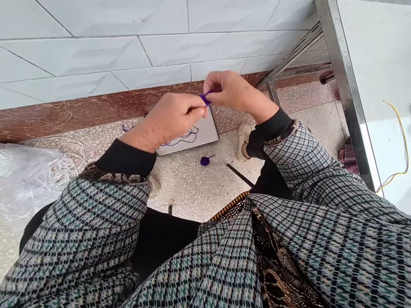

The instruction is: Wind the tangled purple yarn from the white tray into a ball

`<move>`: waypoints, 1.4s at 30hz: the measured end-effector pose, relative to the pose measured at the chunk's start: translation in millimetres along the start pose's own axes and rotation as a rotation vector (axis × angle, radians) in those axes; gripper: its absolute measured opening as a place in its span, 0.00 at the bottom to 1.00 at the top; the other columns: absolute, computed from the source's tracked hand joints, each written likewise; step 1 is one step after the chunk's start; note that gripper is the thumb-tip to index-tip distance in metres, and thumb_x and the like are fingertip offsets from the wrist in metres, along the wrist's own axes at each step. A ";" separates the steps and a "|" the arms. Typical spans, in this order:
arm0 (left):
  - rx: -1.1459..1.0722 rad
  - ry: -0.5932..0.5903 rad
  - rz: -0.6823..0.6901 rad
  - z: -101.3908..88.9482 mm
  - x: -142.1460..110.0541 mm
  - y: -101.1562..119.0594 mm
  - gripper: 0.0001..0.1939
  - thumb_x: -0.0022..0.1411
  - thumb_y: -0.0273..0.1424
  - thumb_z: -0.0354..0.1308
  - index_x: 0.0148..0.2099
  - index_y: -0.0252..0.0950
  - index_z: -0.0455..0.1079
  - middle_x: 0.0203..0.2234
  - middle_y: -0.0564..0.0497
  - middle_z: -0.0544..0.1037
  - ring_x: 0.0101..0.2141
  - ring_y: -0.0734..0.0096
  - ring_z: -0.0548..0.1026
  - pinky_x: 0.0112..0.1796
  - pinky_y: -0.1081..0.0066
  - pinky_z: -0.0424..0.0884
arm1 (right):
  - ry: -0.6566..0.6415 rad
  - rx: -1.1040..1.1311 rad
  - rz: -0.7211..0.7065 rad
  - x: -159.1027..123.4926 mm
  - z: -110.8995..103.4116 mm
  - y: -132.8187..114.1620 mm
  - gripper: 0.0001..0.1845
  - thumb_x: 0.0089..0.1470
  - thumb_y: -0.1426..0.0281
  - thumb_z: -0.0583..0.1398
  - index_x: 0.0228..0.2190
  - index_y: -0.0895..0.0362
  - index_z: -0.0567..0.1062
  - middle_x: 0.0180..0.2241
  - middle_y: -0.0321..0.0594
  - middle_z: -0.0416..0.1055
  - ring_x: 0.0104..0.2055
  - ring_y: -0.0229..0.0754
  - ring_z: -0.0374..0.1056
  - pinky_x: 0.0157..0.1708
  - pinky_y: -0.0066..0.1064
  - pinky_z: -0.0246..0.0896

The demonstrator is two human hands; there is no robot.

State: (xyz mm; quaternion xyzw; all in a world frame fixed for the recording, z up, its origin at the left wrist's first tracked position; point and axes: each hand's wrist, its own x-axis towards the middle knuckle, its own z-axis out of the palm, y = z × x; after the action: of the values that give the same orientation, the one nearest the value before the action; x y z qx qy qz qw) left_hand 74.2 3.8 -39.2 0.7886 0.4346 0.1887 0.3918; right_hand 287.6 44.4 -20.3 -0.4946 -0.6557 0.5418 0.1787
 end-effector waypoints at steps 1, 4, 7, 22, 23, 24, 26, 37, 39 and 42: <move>0.000 0.053 -0.014 -4.1 -0.1 -1.1 0.16 0.70 0.34 0.55 0.39 0.34 0.83 0.32 0.46 0.82 0.34 0.65 0.77 0.42 0.68 0.70 | -0.105 0.000 -0.005 -0.4 -0.6 2.4 0.14 0.55 0.85 0.70 0.30 0.59 0.72 0.26 0.32 0.68 0.30 0.32 0.61 0.30 0.24 0.55; -0.005 0.146 -0.089 -10.0 2.0 -7.7 0.16 0.70 0.35 0.55 0.42 0.32 0.83 0.33 0.45 0.83 0.35 0.64 0.77 0.42 0.66 0.70 | -0.340 0.224 -0.008 -4.3 -0.2 2.4 0.15 0.61 0.72 0.74 0.35 0.59 0.73 0.27 0.31 0.69 0.28 0.31 0.63 0.30 0.22 0.59; -0.016 0.106 -0.105 -3.2 4.4 -10.1 0.16 0.71 0.36 0.56 0.42 0.32 0.83 0.32 0.46 0.83 0.35 0.65 0.77 0.42 0.67 0.71 | -0.141 0.435 -0.006 -6.9 2.3 -6.2 0.18 0.66 0.65 0.73 0.37 0.56 0.70 0.29 0.32 0.69 0.30 0.32 0.63 0.33 0.23 0.65; -0.057 -0.069 -0.061 0.9 6.1 -12.2 0.15 0.68 0.36 0.58 0.40 0.35 0.83 0.26 0.51 0.77 0.29 0.69 0.72 0.38 0.69 0.68 | -0.043 0.585 -0.008 -8.6 1.5 -10.9 0.16 0.64 0.70 0.72 0.36 0.55 0.69 0.29 0.31 0.68 0.29 0.34 0.61 0.33 0.24 0.65; -0.058 -0.125 -0.036 3.2 5.6 -9.3 0.15 0.68 0.37 0.58 0.39 0.35 0.83 0.26 0.51 0.78 0.29 0.69 0.72 0.38 0.70 0.67 | 0.023 0.524 -0.007 -7.3 1.6 -10.7 0.15 0.65 0.72 0.70 0.35 0.55 0.69 0.28 0.31 0.68 0.30 0.35 0.61 0.33 0.25 0.64; -0.059 -0.166 -0.020 4.1 4.7 -6.1 0.15 0.68 0.37 0.57 0.39 0.35 0.83 0.26 0.51 0.78 0.29 0.69 0.73 0.37 0.70 0.67 | 0.069 0.415 0.002 -5.7 1.3 -9.6 0.14 0.63 0.75 0.70 0.34 0.55 0.69 0.28 0.31 0.67 0.30 0.35 0.60 0.32 0.25 0.63; -0.062 -0.165 -0.017 1.8 3.0 -0.5 0.16 0.68 0.37 0.57 0.39 0.35 0.83 0.27 0.51 0.79 0.29 0.69 0.73 0.37 0.69 0.66 | 0.060 0.154 0.019 -3.0 -0.3 -5.5 0.15 0.58 0.81 0.70 0.31 0.56 0.70 0.28 0.32 0.68 0.32 0.35 0.60 0.31 0.24 0.60; -0.187 -0.200 -0.090 -3.1 6.7 -3.0 0.13 0.68 0.36 0.57 0.35 0.35 0.78 0.27 0.50 0.79 0.29 0.71 0.75 0.37 0.70 0.69 | 0.084 0.468 -0.035 -6.8 1.5 -11.5 0.12 0.63 0.73 0.68 0.34 0.55 0.69 0.29 0.31 0.67 0.29 0.34 0.60 0.33 0.24 0.64; -0.270 -0.232 -0.083 -2.3 6.1 -4.2 0.13 0.67 0.38 0.58 0.36 0.35 0.78 0.27 0.48 0.80 0.28 0.70 0.76 0.35 0.70 0.72 | 0.083 0.208 -0.010 -4.8 -3.0 -8.7 0.13 0.58 0.80 0.69 0.31 0.56 0.71 0.28 0.31 0.68 0.31 0.34 0.59 0.32 0.24 0.60; -0.326 -0.170 -0.119 -6.6 4.1 -6.5 0.12 0.66 0.38 0.61 0.36 0.35 0.80 0.26 0.46 0.79 0.27 0.67 0.76 0.34 0.68 0.74 | -0.289 0.009 0.028 -5.0 -13.1 -0.6 0.12 0.52 0.81 0.72 0.31 0.59 0.74 0.28 0.31 0.70 0.31 0.32 0.61 0.32 0.22 0.58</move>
State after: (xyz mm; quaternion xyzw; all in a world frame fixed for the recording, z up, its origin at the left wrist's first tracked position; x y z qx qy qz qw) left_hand 68.7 12.2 -40.3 0.7008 0.4096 0.1657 0.5601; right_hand 299.7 47.2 -13.7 -0.4199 -0.6651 0.6128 0.0769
